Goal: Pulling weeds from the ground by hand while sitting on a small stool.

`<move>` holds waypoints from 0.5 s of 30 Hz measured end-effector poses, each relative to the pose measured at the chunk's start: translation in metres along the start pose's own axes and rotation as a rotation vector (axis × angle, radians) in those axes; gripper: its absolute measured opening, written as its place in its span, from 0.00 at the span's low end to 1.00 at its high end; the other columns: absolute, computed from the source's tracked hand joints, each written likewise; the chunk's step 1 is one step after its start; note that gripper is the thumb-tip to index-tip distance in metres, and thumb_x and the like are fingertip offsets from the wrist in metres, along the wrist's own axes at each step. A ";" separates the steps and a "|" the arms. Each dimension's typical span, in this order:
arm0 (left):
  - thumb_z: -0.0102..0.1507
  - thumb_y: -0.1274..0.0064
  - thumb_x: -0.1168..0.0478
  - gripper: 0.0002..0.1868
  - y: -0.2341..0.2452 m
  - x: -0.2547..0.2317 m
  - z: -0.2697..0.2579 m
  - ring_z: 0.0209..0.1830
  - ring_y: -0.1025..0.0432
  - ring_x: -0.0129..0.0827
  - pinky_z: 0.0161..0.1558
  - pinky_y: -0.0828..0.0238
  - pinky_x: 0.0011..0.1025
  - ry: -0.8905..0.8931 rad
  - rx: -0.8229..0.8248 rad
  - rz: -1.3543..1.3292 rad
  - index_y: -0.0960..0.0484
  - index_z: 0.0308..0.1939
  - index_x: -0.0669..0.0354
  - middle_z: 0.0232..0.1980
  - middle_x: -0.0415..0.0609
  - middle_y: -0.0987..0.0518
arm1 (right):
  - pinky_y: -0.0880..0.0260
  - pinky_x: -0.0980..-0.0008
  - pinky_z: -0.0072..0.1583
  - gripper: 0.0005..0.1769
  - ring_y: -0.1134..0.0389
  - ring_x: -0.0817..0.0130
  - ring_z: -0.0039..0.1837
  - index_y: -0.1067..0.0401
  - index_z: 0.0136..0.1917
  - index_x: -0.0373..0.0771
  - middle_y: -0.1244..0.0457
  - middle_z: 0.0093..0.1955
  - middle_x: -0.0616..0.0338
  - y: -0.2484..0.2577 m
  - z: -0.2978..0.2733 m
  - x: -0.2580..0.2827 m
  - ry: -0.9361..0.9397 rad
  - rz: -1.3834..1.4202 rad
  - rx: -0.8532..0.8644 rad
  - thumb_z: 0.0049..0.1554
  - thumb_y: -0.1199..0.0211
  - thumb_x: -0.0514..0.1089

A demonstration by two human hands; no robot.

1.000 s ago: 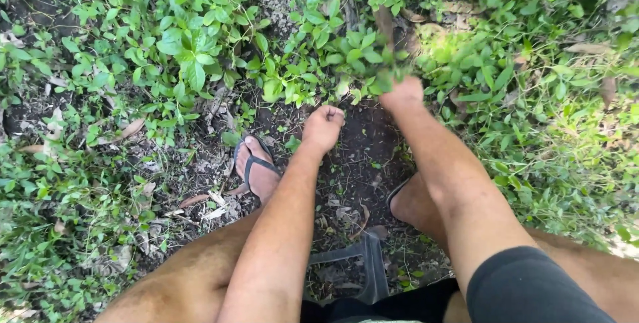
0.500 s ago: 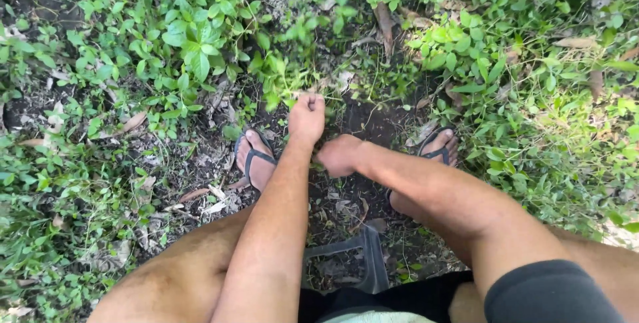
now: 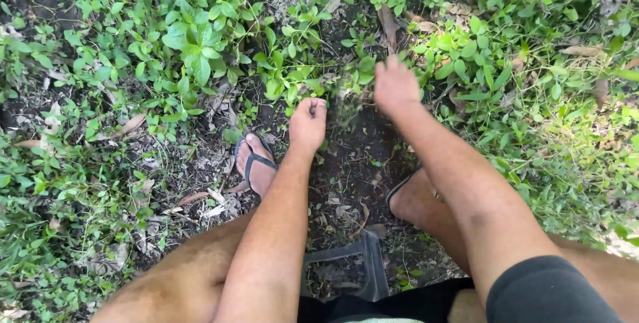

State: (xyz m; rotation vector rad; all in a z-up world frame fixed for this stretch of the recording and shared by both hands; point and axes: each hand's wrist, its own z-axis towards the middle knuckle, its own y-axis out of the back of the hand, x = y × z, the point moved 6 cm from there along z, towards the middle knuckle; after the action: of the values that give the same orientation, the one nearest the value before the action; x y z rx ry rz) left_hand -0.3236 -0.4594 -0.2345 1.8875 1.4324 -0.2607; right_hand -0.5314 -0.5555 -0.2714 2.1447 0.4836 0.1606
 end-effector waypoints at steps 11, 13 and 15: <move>0.73 0.52 0.59 0.06 -0.009 -0.029 -0.014 0.22 0.44 0.18 0.23 0.44 0.20 0.166 0.161 -0.181 0.20 0.47 0.49 0.37 0.37 0.22 | 0.47 0.38 0.75 0.40 0.49 0.39 0.78 0.58 0.84 0.41 0.62 0.83 0.34 0.017 0.017 -0.079 -0.350 0.280 0.187 0.66 0.43 0.45; 0.67 0.51 0.51 0.10 -0.013 -0.009 -0.001 0.37 0.22 0.26 0.46 0.25 0.32 0.022 0.063 -0.162 0.15 0.45 0.43 0.36 0.36 0.14 | 0.25 0.40 0.58 0.21 0.30 0.33 0.60 0.41 0.74 0.31 0.51 0.73 0.27 -0.039 0.035 -0.099 -0.309 0.266 0.004 0.69 0.52 0.39; 0.67 0.51 0.51 0.10 -0.011 -0.014 0.001 0.38 0.22 0.26 0.47 0.25 0.32 0.023 0.061 -0.162 0.15 0.45 0.43 0.36 0.36 0.14 | 0.24 0.42 0.53 0.17 0.28 0.36 0.53 0.39 0.68 0.31 0.44 0.61 0.33 -0.041 0.036 -0.102 -0.260 0.194 -0.038 0.68 0.55 0.39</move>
State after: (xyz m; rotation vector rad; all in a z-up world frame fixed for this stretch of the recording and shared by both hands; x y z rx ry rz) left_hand -0.3380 -0.4690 -0.2323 1.8298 1.6117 -0.3647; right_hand -0.6258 -0.6025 -0.3189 2.1347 0.1214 -0.0023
